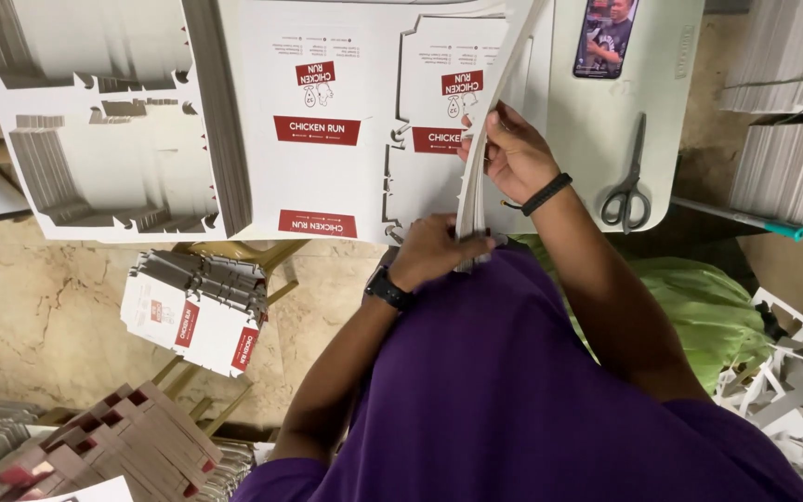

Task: Stripping waste material from die-cut cardboard sheets and folding them into boxes

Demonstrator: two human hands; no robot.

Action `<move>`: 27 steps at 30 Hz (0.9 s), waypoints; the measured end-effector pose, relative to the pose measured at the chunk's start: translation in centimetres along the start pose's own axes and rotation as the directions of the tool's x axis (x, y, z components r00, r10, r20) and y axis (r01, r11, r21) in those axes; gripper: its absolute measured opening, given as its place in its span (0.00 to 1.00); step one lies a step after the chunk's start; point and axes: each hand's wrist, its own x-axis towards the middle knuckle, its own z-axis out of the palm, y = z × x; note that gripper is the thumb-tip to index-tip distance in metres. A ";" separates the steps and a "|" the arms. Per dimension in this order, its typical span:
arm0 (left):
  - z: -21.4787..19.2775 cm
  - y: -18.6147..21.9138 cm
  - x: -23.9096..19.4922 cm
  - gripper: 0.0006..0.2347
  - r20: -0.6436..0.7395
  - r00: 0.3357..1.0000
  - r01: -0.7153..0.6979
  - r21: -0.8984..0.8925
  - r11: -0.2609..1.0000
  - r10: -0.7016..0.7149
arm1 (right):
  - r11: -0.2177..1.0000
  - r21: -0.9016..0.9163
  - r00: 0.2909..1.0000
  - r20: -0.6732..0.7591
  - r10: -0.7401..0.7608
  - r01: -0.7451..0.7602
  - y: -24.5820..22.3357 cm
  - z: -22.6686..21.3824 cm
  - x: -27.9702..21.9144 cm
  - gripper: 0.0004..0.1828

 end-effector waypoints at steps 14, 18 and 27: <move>-2.5 -6.8 2.1 0.06 -0.169 0.967 -0.233 -0.272 0.933 0.192 | 0.910 -0.408 0.848 -0.458 -0.267 0.066 7.0 -8.2 -1.9 0.25; -3.9 -9.9 2.7 0.02 -0.194 0.947 -0.320 -0.458 0.829 0.258 | 0.779 -0.546 0.683 -0.697 -0.218 -0.309 13.0 -12.5 -4.8 0.31; -6.7 -6.9 -0.1 0.01 -0.196 0.945 -0.327 -0.589 0.739 0.263 | 0.788 -0.495 0.839 -0.542 0.051 -0.367 10.1 -8.8 -6.0 0.54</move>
